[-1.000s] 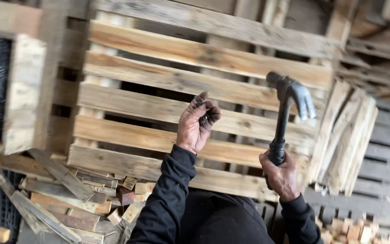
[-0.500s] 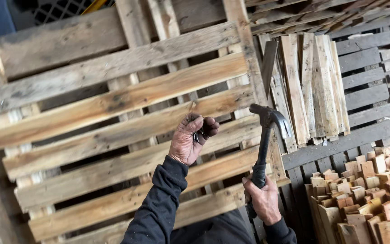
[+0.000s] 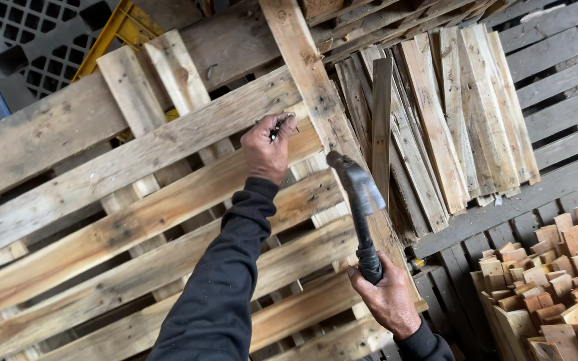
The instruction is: The person takes nails from a wooden box filled with nails and hammers them into the slats of a wooden pallet, steadying the pallet with one hand and repositioning it between nails to fasten loose boards.
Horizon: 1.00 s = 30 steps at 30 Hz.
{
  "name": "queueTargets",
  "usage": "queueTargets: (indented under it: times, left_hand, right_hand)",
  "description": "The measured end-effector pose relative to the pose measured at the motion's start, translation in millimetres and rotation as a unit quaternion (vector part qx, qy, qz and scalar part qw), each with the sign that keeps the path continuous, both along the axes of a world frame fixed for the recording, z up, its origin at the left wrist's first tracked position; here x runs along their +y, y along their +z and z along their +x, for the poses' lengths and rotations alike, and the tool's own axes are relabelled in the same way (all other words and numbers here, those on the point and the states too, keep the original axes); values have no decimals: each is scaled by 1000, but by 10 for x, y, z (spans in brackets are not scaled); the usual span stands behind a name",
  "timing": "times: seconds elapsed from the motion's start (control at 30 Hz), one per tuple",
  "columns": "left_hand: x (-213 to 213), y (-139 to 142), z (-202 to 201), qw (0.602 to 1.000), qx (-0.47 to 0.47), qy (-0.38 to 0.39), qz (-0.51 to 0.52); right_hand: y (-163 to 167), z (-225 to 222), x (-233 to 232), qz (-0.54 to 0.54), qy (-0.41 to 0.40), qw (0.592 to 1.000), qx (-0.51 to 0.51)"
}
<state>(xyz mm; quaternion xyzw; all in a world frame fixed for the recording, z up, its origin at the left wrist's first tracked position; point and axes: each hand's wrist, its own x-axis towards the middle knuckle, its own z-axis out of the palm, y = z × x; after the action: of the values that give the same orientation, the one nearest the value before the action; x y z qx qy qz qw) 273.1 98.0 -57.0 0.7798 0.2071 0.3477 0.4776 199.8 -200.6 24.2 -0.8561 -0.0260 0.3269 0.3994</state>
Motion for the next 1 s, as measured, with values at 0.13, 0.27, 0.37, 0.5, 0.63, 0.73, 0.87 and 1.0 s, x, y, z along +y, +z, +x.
queueTargets:
  times: [0.13,0.27,0.37,0.5,0.63,0.73,0.87,1.0]
  left_hand:
    - [33,-98,79,999,-5,-14,33]
    - [2,-128,104,997,67,28,24]
    - [-31,-95,127,997,57,50,24]
    - [-55,-120,82,997,26,69,38]
    - [-39,-278,32,995,82,57,20]
    - [-41,-367,53,993,91,67,17]
    - [-37,-311,80,990,107,82,37]
    - [-22,-171,37,993,84,74,29]
  right_hand:
    - [-37,441,119,-10,74,996,-42]
    - [-202,789,188,-54,93,993,46]
    - [-289,865,177,-48,99,992,69]
    - [-306,791,145,-31,110,990,82]
    - [-275,701,174,-32,80,993,76]
    - [-261,653,220,-16,89,995,45]
    - [-240,567,260,-75,92,992,40]
    - [-201,466,277,-56,90,994,6]
